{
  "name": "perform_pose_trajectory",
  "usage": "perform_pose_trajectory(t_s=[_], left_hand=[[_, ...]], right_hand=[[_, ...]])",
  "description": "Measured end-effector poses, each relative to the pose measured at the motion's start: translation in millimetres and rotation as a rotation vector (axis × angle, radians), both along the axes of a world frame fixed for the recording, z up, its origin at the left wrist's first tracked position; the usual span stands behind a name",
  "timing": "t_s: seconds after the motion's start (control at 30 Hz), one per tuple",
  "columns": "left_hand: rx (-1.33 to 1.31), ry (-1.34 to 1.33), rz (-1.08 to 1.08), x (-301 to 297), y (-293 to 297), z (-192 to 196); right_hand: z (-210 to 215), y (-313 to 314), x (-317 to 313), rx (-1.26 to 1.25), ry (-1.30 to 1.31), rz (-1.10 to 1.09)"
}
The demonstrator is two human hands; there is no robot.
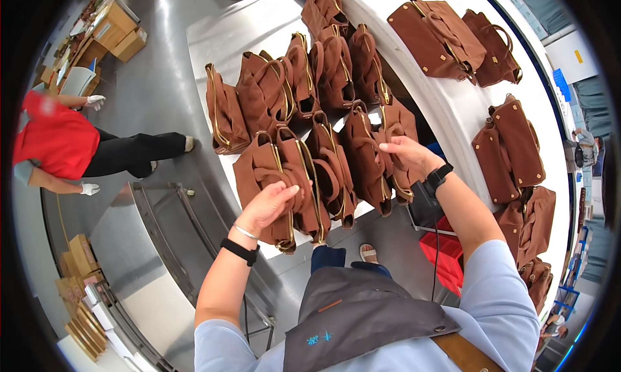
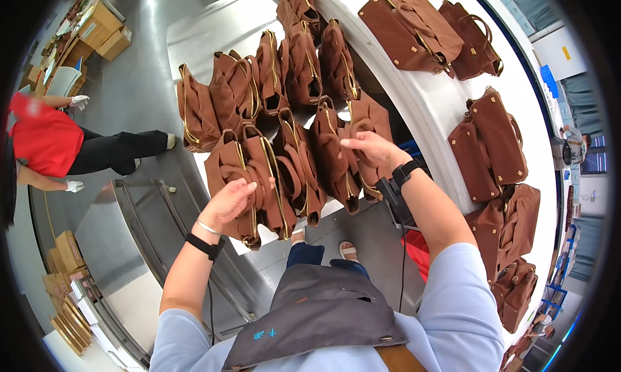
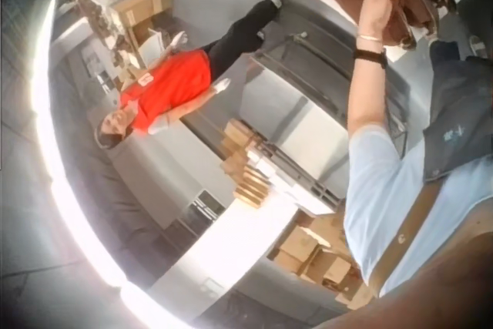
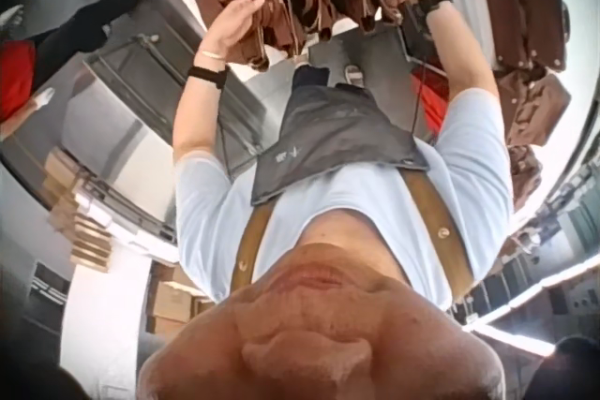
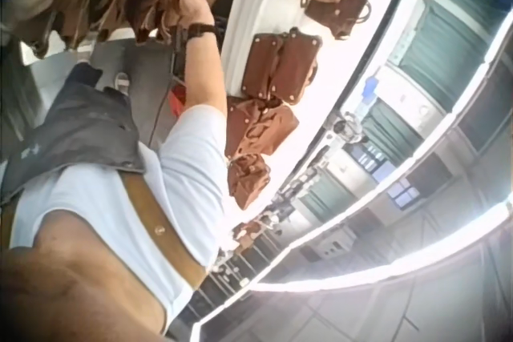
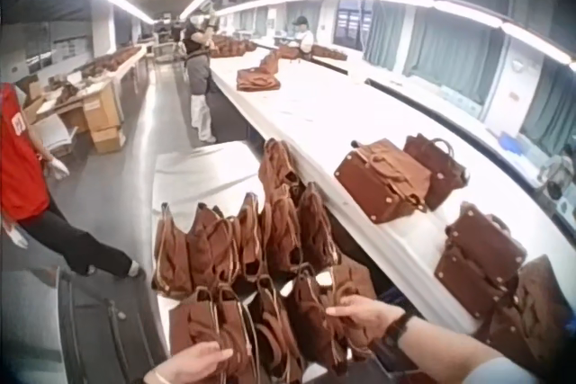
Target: The person assembles brown handbags on a white table in a factory setting. They attach handles, insert white stuffing, and fasten gold-colored metal rivets onto the bag corners. The person also moves stacks of finished bags to a metal cart and inspects the hardware on multiple units.
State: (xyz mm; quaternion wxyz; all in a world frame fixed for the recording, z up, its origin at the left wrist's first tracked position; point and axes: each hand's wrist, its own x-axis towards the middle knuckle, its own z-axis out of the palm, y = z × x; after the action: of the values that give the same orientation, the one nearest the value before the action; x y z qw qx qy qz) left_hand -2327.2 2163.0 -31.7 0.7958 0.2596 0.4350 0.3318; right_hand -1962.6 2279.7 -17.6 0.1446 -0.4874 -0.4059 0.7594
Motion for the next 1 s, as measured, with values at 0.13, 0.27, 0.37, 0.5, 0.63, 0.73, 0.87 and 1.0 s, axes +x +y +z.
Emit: perform_pose_trajectory(t_s=[0.13,0.27,0.37,0.5,0.63,0.73,0.87,1.0], left_hand=[[-0.133,-0.248,0.028,41,13,9],[-0.223,-0.132,0.045,76,26,26],[-0.185,-0.241,-0.001,69,26,-12],[-0.219,-0.251,-0.047,72,27,-12],[-0.147,-0.135,-0.119,80,5,-1],[-0.078,-0.097,-0.162,93,-15,33],[-0.092,-0.09,-0.1,109,-60,39],[-0.026,0.023,-0.097,116,-111,26]], right_hand=[[19,-6,-30,-0.053,-0.063,0.112],[-9,-16,-43,-0.009,-0.057,0.112],[-11,-18,-49,0.013,-0.188,0.189],[-8,-35,-61,0.136,-0.069,0.1],[43,-74,-73,0.116,-0.337,0.212],[80,-99,-76,0.072,-0.517,0.311],[72,-153,-73,0.456,-0.329,0.36],[64,-206,-71,0.717,-0.171,0.183]])
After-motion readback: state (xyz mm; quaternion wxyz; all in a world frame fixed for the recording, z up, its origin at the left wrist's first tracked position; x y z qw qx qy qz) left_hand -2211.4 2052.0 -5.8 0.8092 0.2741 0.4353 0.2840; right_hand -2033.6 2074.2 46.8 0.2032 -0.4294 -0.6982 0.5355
